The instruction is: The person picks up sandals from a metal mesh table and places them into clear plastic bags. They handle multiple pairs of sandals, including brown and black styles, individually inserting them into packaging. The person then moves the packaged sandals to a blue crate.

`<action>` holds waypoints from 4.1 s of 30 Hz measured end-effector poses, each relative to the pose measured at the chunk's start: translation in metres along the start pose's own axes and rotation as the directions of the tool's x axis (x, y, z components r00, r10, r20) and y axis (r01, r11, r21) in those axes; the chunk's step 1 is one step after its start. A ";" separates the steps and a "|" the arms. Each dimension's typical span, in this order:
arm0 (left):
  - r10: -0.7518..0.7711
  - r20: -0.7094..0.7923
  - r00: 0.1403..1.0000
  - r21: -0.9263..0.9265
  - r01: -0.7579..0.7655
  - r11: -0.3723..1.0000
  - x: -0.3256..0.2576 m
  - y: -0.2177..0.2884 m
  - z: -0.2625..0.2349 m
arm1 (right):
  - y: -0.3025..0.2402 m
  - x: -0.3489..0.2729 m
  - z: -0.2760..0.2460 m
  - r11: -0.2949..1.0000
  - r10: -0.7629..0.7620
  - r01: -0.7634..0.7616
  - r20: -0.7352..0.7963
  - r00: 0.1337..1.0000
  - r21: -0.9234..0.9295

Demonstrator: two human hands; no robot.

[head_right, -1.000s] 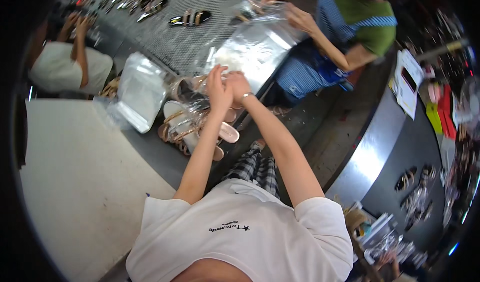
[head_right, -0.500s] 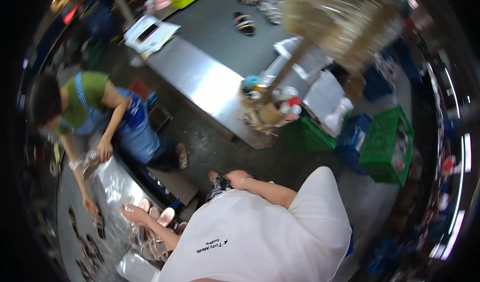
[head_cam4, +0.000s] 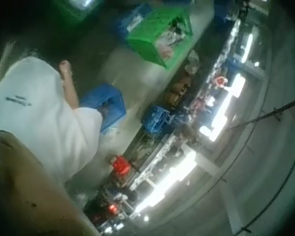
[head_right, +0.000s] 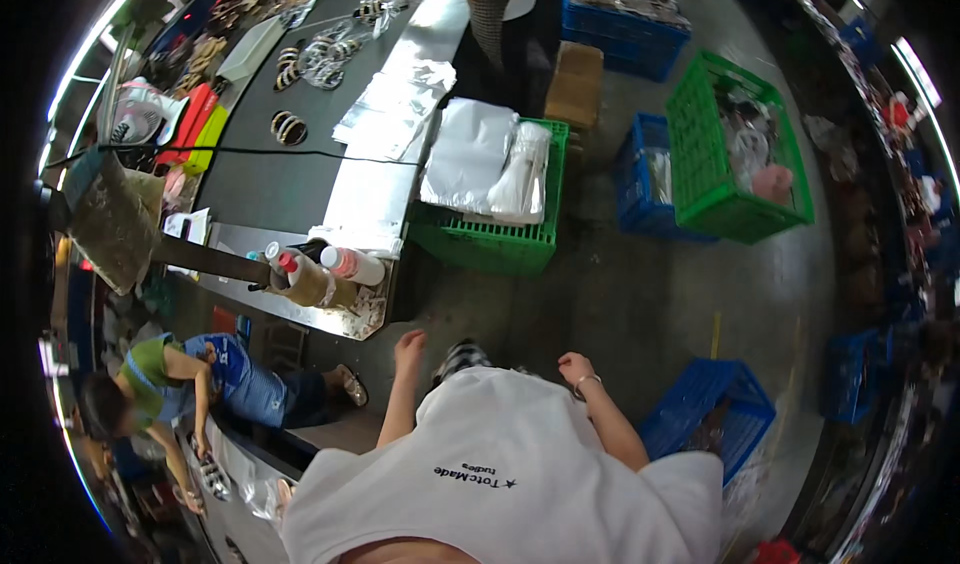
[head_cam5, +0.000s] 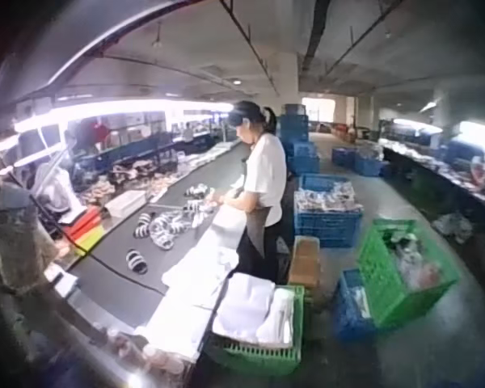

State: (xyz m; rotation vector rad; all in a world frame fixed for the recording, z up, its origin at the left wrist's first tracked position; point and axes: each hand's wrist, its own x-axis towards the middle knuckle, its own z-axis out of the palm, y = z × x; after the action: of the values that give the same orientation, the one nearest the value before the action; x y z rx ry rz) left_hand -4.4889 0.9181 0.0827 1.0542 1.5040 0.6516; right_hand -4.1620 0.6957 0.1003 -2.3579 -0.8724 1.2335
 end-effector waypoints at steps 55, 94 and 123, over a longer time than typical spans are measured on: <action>0.549 -0.372 0.748 0.590 -0.266 0.762 0.988 0.853 0.863 | -0.146 0.956 -0.955 0.856 0.462 -0.414 -0.102 0.881 0.309; 0.137 -0.590 0.796 0.584 0.303 0.753 1.197 0.931 0.840 | -0.973 1.628 -1.085 0.667 -0.745 0.745 -0.021 0.667 0.012; 0.231 -0.609 0.759 0.550 0.194 0.812 1.631 1.319 1.051 | -1.390 2.344 -1.260 0.852 -0.523 0.491 -0.355 0.775 -0.182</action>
State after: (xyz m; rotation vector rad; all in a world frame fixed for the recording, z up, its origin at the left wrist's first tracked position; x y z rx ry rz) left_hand -3.0793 2.7892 0.2189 1.3878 2.4349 0.6098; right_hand -2.6077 3.2645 0.1306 -2.0965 -1.3121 0.4890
